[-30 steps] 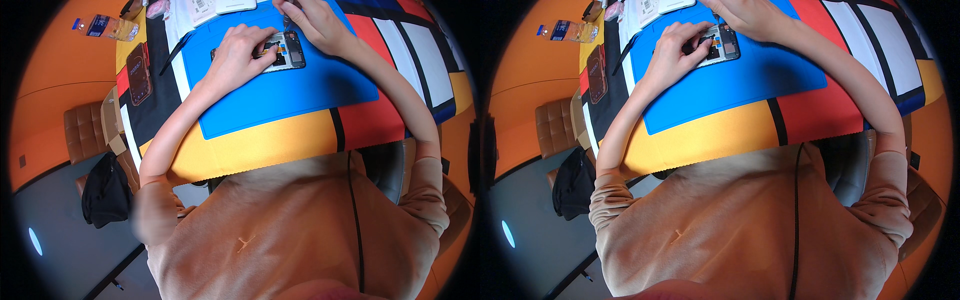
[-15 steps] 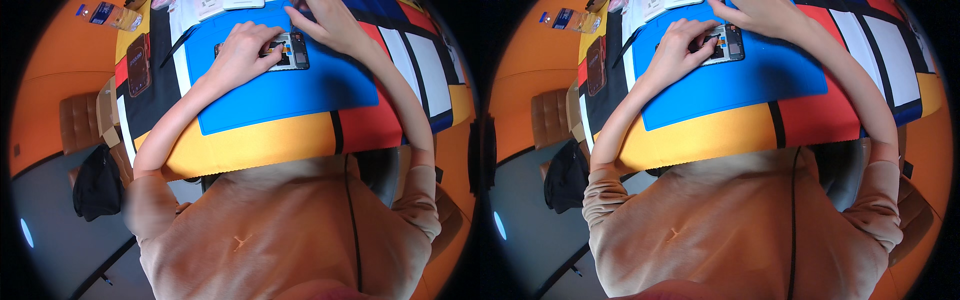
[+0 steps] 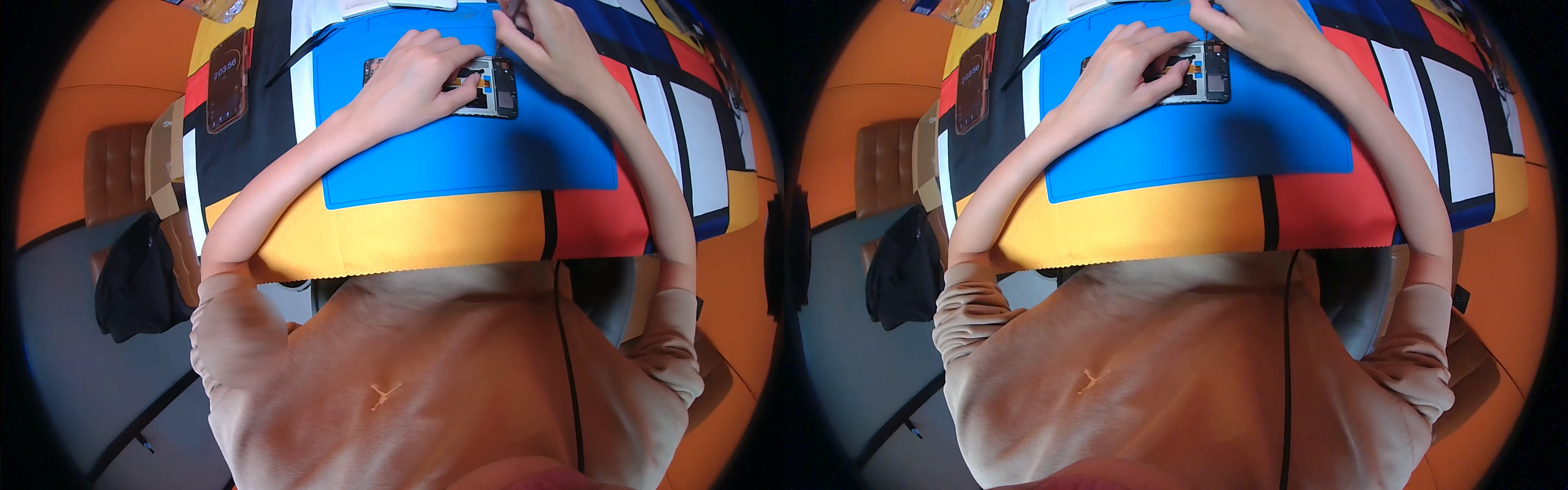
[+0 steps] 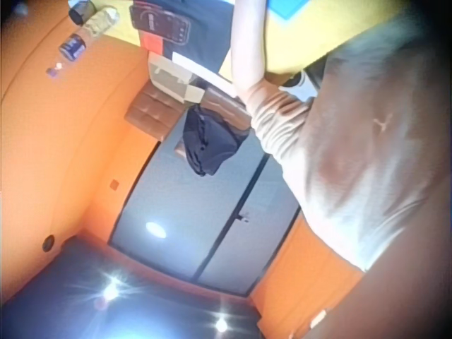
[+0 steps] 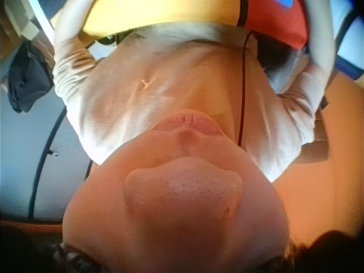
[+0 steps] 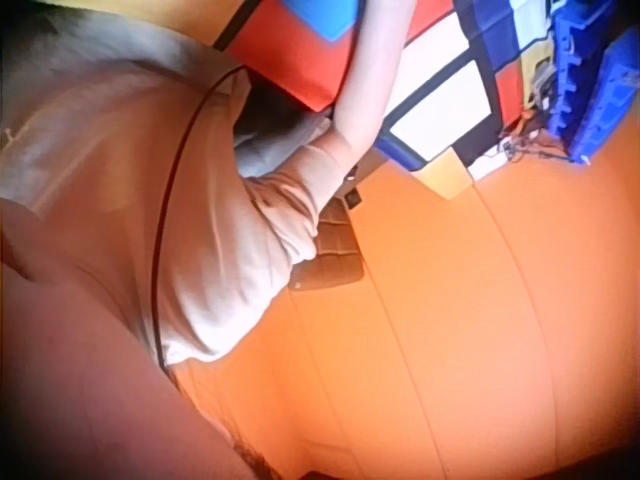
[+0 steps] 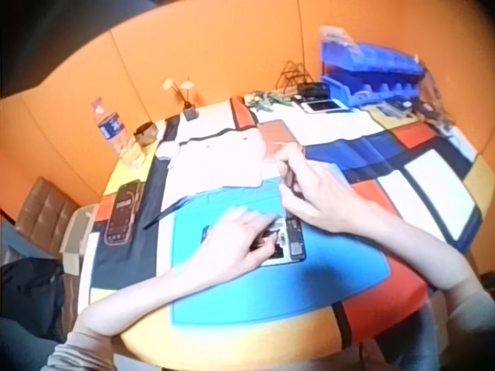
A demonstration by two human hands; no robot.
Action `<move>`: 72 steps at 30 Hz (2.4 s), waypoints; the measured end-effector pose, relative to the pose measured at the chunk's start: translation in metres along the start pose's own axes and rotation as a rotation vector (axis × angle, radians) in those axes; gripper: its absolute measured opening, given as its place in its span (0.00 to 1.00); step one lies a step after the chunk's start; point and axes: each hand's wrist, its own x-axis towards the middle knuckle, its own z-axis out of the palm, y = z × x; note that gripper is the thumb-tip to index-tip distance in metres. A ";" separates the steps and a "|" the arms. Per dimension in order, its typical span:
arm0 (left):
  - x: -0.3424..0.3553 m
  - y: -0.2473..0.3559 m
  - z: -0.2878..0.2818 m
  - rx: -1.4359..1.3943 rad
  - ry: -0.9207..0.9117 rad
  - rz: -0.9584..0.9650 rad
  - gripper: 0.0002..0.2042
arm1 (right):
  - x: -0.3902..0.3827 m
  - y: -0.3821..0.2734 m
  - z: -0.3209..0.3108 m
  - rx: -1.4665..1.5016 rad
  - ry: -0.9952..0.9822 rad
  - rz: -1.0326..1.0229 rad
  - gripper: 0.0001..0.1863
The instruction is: The person uses a screwdriver to remove screws from a smartphone's internal components on a blue mat. They then place the back cover on the phone and continue to work on the internal circuit board.
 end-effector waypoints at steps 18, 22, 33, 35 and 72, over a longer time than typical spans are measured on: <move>-0.001 0.002 0.001 0.049 0.018 0.025 0.14 | -0.010 0.008 0.005 -0.150 0.058 -0.161 0.14; 0.000 0.002 0.001 0.037 0.033 0.031 0.13 | -0.016 0.013 0.010 -0.196 0.009 0.107 0.13; 0.002 0.005 -0.008 -0.026 -0.038 -0.048 0.15 | -0.011 0.011 0.018 -0.208 0.229 0.030 0.12; 0.003 0.007 -0.008 -0.039 -0.056 -0.048 0.16 | -0.013 0.011 0.016 -0.195 0.225 -0.043 0.12; 0.168 -0.082 0.011 0.499 -0.556 -0.159 0.32 | -0.015 0.107 0.021 0.427 0.608 0.750 0.19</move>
